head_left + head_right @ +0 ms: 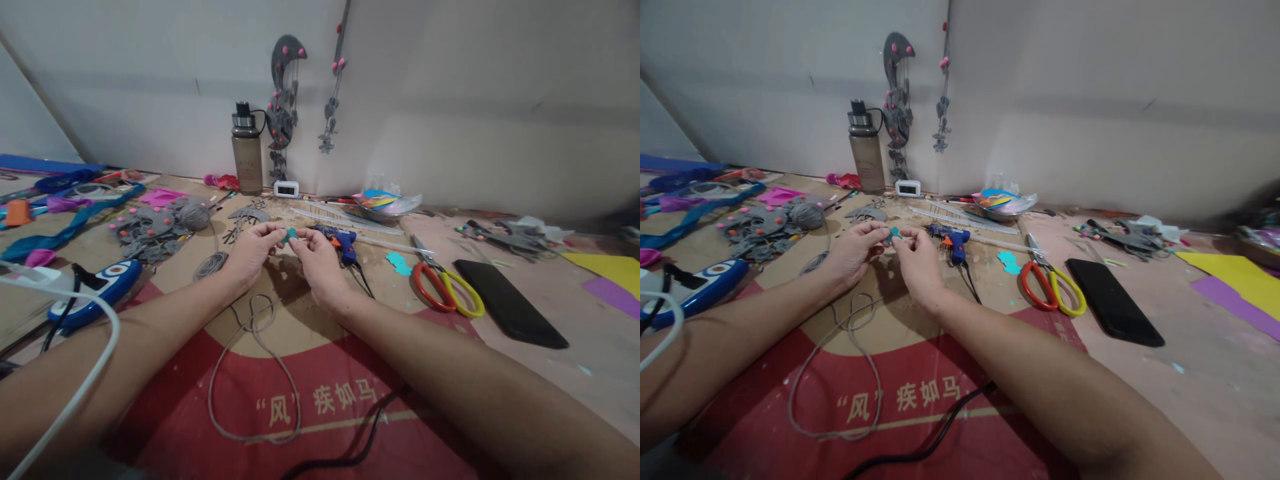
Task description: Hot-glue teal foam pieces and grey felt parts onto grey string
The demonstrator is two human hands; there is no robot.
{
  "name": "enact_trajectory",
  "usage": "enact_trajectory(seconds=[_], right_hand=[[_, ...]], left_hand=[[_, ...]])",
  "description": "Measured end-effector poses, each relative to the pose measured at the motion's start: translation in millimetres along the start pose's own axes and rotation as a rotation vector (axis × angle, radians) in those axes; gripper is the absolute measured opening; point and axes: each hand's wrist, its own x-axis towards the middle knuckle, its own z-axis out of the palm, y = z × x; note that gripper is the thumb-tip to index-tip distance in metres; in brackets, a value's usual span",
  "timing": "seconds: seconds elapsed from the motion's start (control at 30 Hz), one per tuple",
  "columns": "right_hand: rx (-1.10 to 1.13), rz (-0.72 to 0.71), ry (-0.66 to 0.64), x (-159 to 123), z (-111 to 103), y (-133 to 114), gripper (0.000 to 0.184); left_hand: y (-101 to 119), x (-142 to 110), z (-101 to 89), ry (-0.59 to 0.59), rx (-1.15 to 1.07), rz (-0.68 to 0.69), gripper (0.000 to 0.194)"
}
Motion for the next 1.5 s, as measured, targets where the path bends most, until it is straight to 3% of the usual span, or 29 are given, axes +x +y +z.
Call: enact_trajectory(seconds=[0.17,0.37,0.47,0.57,0.63,0.7,0.8,0.87,0.97,1.03,1.13,1.23,1.37,1.5], right_hand=[[-0.063,0.050,-0.108,3,-6,-5,0.018],[-0.025,0.114,-0.156,6,-15,-33,0.014],[-0.088,0.163,-0.301,7,-22,-51,0.012],[-0.306,0.202,-0.483,4,-29,-71,0.018],[-0.542,0.099,-0.585,-5,-33,-87,0.022],[-0.799,-0.156,-0.711,-18,-34,-104,0.023],[-0.966,-0.388,-0.849,-32,-36,-126,0.030],[-1.006,-0.435,-0.709,-28,-41,-132,0.039],[-1.144,-0.482,-0.340,-4,-60,-120,0.046],[-1.371,-0.365,-0.236,15,-77,-99,0.041],[-1.587,-0.072,-0.205,34,-95,-61,0.046],[-1.448,0.066,-0.172,41,-100,-33,0.044],[-1.274,0.132,-0.116,46,-97,-26,0.021],[-1.169,0.209,-0.073,51,-99,-30,0.020]], left_hand=[[-2,16,-22.0,0.080,0.221,0.204,0.013],[-4,25,-34.6,0.139,0.214,0.184,0.015],[-4,26,-35.5,0.161,0.207,0.179,0.017],[-2,28,-37.5,0.208,0.175,0.149,0.017],[0,30,-39.4,0.245,0.112,0.125,0.015],[2,31,-40.9,0.266,0.037,0.115,0.014],[5,32,-40.8,0.269,-0.054,0.117,0.015],[7,31,-39.2,0.249,-0.107,0.112,0.015],[8,28,-35.7,0.210,-0.150,0.097,0.016],[8,26,-33.2,0.195,-0.153,0.090,0.016],[7,23,-29.4,0.170,-0.155,0.078,0.017],[5,20,-25.8,0.142,-0.139,0.065,0.016],[3,17,-22.5,0.118,-0.100,0.058,0.015],[2,17,-21.8,0.126,-0.099,0.053,0.014]])
